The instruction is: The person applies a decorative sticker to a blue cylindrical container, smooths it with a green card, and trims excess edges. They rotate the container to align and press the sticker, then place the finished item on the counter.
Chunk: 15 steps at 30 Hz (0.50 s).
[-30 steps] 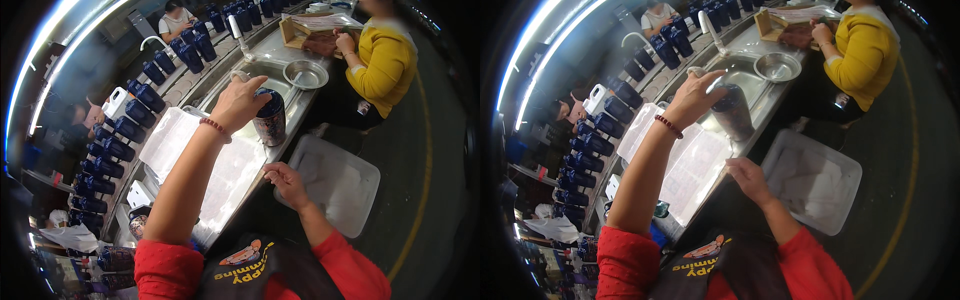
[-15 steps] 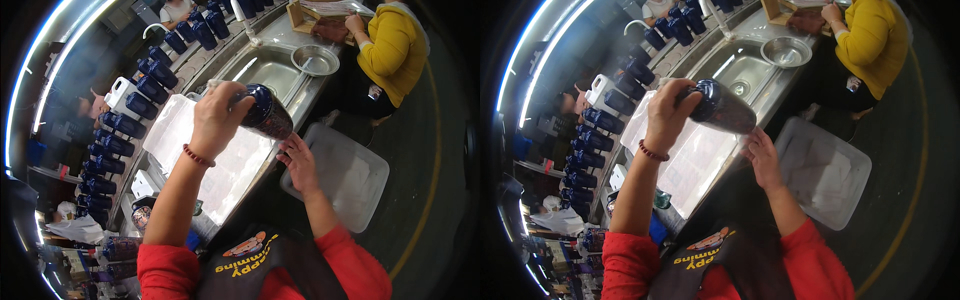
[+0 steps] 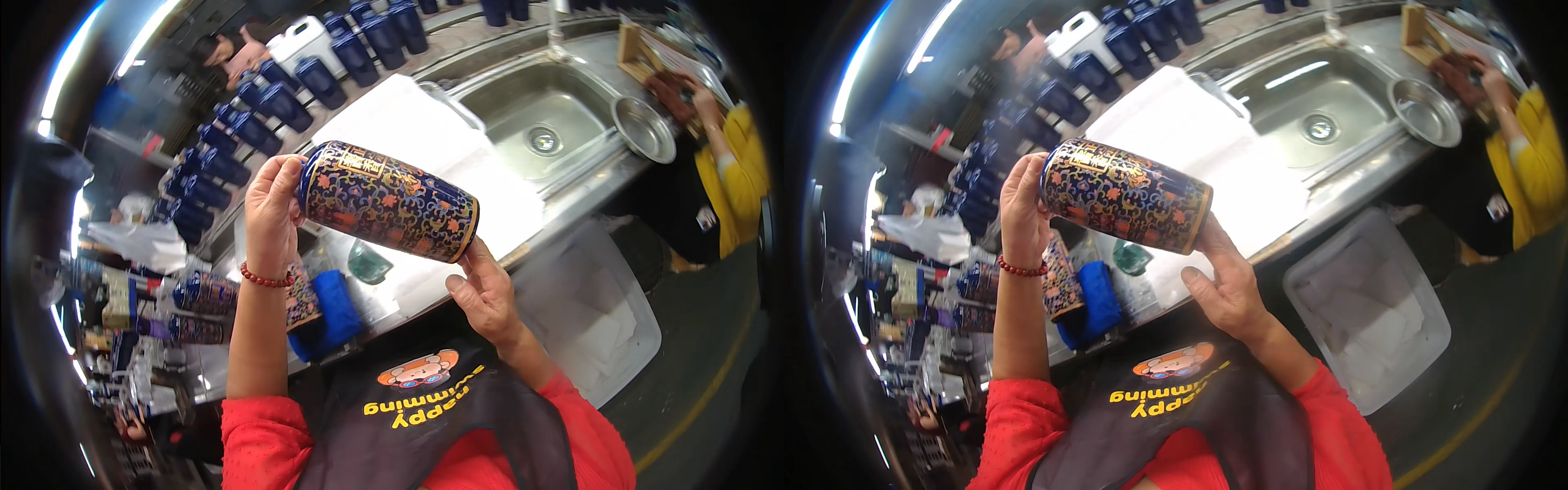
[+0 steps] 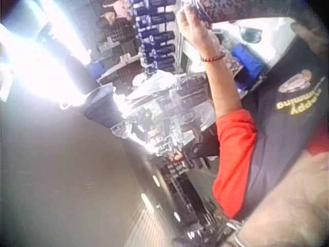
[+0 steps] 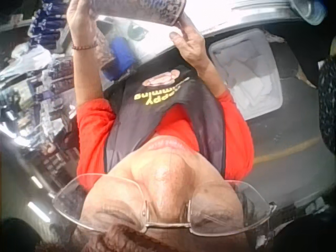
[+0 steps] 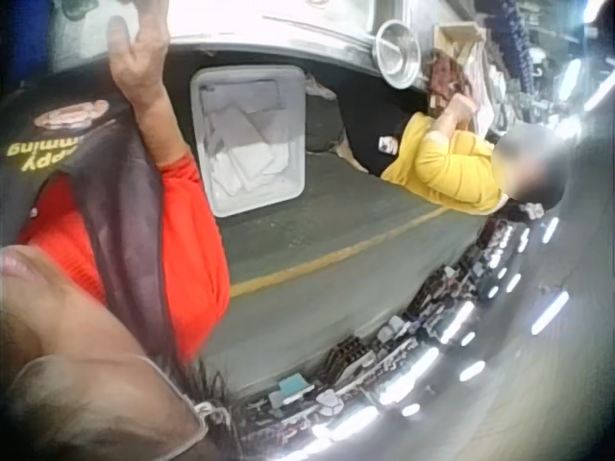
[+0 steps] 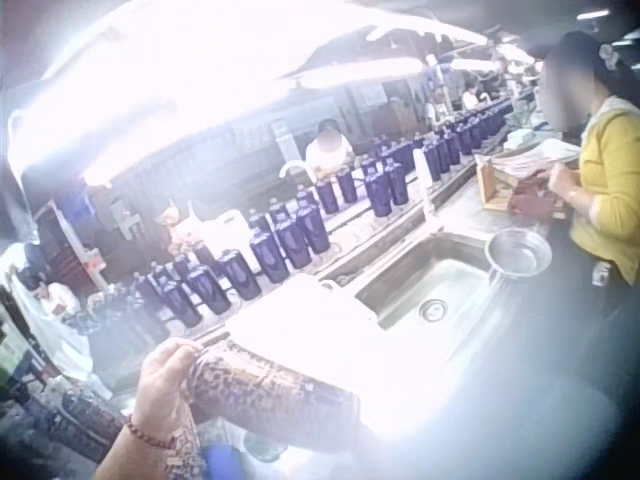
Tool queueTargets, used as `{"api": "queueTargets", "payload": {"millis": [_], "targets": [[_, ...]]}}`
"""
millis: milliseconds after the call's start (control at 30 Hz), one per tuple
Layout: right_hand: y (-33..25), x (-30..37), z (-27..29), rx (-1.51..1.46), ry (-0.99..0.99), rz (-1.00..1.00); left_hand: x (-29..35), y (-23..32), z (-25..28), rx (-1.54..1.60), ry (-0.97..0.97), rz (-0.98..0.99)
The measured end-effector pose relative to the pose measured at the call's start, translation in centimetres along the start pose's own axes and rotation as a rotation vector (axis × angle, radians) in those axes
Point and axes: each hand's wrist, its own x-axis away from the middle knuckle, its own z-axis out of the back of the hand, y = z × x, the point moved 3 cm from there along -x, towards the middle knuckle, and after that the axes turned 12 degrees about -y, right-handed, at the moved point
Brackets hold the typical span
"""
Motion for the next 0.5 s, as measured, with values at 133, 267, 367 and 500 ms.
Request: {"api": "queueTargets", "payload": {"millis": [133,267,367,500], "targets": [[1.4,-1.3,-2.5,-0.11,-0.152,-0.117,3.6,0.6,3.7,-0.123,0.125,-0.012],[1.9,-2.4,-4.1,-0.215,-0.268,-0.242,6.7,1.6,5.3,-0.208,0.218,-0.018],[2.2,-3.1,-5.4,-0.315,-0.311,-0.328,9.0,2.6,6.8,-0.218,0.166,-0.016],[2.6,-4.0,-7.0,-0.237,-0.402,-0.409,11.9,3.0,8.9,-0.196,0.14,-0.008]]}}
